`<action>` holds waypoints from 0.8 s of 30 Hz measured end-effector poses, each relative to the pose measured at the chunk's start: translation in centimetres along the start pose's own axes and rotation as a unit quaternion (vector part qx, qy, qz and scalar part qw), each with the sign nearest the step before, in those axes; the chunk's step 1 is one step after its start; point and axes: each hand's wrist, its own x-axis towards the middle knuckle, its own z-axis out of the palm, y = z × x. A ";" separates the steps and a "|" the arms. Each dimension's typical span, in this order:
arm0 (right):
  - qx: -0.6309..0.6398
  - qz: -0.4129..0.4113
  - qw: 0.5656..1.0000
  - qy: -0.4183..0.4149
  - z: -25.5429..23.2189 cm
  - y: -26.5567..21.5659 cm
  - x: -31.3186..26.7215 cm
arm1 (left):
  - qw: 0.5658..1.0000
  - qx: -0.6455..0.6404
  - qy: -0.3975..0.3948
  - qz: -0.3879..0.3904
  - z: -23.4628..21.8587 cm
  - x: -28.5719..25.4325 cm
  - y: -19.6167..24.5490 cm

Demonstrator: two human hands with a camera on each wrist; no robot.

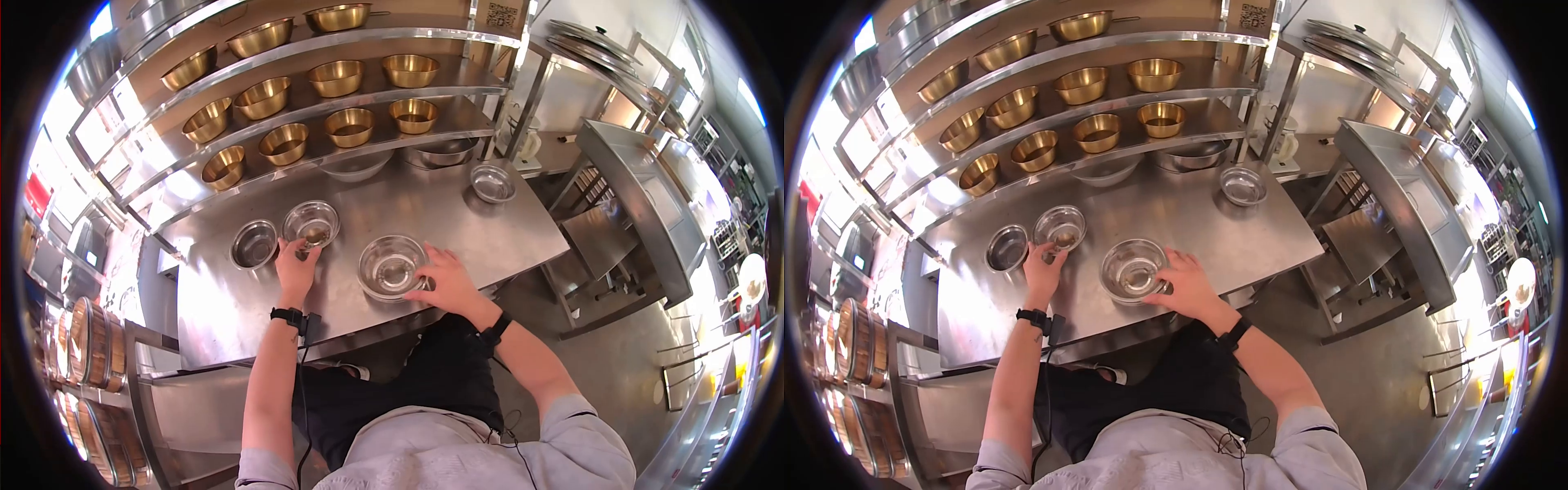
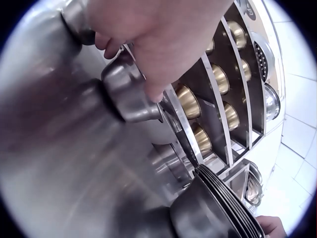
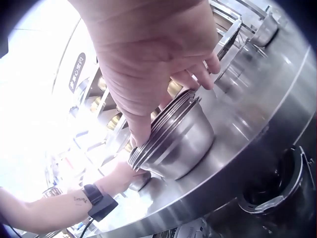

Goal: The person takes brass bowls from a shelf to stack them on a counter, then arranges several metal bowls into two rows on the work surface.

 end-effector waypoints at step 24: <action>-0.037 0.231 0.960 0.153 0.8 14.5 7.7 | 0.966 -0.034 -0.164 0.198 1.0 -11.2 8.6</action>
